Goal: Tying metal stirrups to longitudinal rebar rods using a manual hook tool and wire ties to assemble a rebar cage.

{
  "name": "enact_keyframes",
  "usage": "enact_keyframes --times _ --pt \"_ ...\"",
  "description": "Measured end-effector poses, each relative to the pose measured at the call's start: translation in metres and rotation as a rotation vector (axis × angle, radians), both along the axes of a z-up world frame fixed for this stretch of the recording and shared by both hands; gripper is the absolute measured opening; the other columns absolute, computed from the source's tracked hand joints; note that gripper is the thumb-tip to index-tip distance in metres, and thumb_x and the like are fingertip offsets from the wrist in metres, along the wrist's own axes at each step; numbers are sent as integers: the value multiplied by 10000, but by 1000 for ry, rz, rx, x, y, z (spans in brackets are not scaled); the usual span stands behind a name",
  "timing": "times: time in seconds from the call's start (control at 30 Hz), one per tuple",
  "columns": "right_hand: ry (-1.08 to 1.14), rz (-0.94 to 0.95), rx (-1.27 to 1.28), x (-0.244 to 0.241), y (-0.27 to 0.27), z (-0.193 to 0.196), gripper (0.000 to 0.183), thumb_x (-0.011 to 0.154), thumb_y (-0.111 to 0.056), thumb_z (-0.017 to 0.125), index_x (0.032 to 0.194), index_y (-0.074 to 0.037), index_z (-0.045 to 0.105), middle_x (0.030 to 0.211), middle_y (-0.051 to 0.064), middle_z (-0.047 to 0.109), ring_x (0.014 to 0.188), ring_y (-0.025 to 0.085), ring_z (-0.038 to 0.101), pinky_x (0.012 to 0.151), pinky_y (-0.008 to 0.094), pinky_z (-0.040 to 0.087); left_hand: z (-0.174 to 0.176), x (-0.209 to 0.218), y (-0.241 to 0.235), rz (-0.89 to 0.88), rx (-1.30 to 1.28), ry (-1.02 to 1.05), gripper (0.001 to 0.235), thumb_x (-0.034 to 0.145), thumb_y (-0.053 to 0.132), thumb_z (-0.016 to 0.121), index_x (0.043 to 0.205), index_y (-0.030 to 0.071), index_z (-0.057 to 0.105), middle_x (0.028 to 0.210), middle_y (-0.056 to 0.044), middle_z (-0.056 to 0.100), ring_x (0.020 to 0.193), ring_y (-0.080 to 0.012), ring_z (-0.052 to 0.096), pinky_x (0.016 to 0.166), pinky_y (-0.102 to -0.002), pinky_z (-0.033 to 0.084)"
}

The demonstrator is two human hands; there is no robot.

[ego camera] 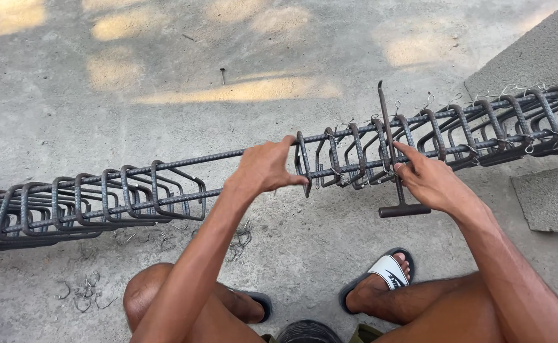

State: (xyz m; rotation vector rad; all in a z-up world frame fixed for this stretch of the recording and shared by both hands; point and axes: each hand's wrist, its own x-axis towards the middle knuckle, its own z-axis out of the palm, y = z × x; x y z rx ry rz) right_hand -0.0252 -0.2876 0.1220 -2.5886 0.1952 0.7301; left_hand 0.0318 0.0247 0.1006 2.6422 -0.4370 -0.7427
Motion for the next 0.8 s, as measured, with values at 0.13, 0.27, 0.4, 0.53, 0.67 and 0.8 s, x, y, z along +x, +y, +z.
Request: enact_keyframes --times 0.13,0.27,0.4,0.53,0.67,0.8 --pt "-5 -25 -4 -4 -1 4 632 971 -345 456 1586 -203 413 1042 133 812 1104 435 697 1004 567 481 50 -10 12 109 -128 -5 743 914 547 708 1422 37 526 819 -186 703 867 -379 728 974 -581 527" --pt "-29 -65 27 -3 -2 -10 623 958 -335 501 1567 -211 448 1024 115 799 1080 388 707 977 547 500 39 -8 23 212 -235 -154 527 970 621 551 1193 161 677 713 -124 690 903 -410 720 898 -582 526" --pt "-87 -175 18 3 -11 -47 609 953 -433 568 1501 -172 525 996 82 793 1099 404 689 1004 573 466 32 -8 22 226 -257 -172 464 977 570 554 1171 168 682 731 -140 719 920 -431 720 900 -587 528" --pt "-154 -174 -57 14 -24 -75 535 953 -425 602 1455 -240 581 922 1 795 1079 382 701 1012 558 464 33 -12 20 214 -245 -182 428 977 553 552 1174 196 682 776 -145 735 943 -436 719 898 -590 527" --pt "-206 -164 -108 23 -34 -84 435 964 -402 610 1373 -263 658 949 13 803 1094 413 695 995 570 465 36 -13 23 222 -242 -199 407 976 525 553 1170 192 682 791 -149 741 946 -439 722 895 -588 527" --pt "-351 -165 -176 31 -48 -96 406 985 -397 633 1357 -247 691 943 22 783 1052 407 710 997 532 435 36 -17 27 212 -259 -204 386 987 465 556 1165 149 689 834 -197 746 974 -474 712 908 -602 519"
